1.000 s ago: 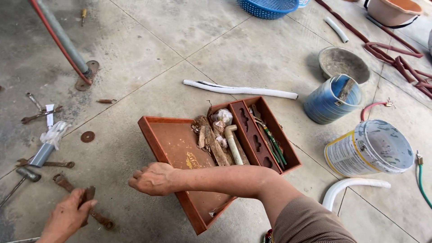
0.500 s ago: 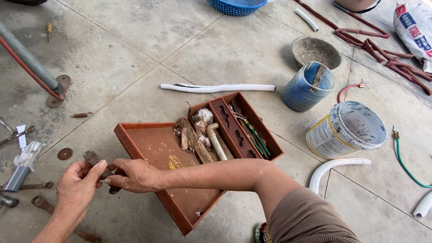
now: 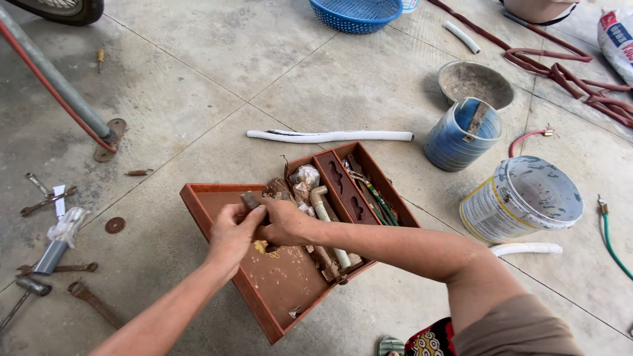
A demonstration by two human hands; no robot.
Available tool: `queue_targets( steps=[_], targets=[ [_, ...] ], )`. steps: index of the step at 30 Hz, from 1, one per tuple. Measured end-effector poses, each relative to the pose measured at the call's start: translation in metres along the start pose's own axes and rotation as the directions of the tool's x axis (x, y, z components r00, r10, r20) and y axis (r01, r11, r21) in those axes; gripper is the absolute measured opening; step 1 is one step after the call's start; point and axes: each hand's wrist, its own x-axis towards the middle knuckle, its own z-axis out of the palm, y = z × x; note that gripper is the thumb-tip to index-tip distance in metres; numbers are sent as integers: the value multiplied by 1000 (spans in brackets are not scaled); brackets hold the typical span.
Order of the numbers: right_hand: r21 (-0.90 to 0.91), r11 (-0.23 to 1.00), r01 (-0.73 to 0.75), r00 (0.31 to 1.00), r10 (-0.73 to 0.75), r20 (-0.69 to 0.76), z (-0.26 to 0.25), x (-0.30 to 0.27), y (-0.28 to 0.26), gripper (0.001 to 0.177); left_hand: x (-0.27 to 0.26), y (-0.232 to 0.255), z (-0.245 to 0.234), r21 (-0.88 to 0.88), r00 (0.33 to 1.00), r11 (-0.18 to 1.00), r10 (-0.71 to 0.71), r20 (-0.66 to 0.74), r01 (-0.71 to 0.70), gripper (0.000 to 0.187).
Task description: Organizing various mechanical tools into a wooden toolbox while sitting on the floor.
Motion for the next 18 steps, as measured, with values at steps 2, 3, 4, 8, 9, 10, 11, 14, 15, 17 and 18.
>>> queue_targets(
  steps=[2,3,4,8,9,10,11,14,15,17,18],
  targets=[
    [-10,999,-51,999,50,-19,-14,-5,11,41,13,-13,22,26,1000,1000,9,3,-9,37],
    [-16,993,-114,993,113,-43,-16,-11,22,40,15,-26,32,51,1000,999,10,18,-11,34],
    [-3,992,-125,992,125,-24,-21,-2,45,40,20,-34,39,56,1000,998,-14,10,14,34],
    [-66,996,-57,996,52,-75,-41,10,109,32,30,-57,73,231,999,973,26,28,-32,33],
    [-62,992,-113,991,108,-76,-52,11,115,33,35,-56,82,197,997,980,23,79,-38,34],
    [-53,991,-125,990,121,-73,-59,5,115,33,37,-63,89,200,996,980,9,85,-26,34],
    [-128,980,-152,986,141,-86,-65,1,113,38,40,-70,94,240,994,969,42,103,-66,37],
    [-200,936,-289,956,271,-112,-80,-2,131,53,37,-80,110,267,987,963,-12,159,-31,39],
    [-205,897,-391,920,372,-124,-83,-1,141,63,33,-82,115,254,978,966,-91,189,40,37],
    [-235,857,-459,888,451,-92,-85,-6,163,61,27,-85,118,325,970,945,-116,215,41,36],
    [-273,811,-517,852,520,-68,-86,-8,173,59,24,-86,119,391,962,920,-133,240,30,34]
  ],
)
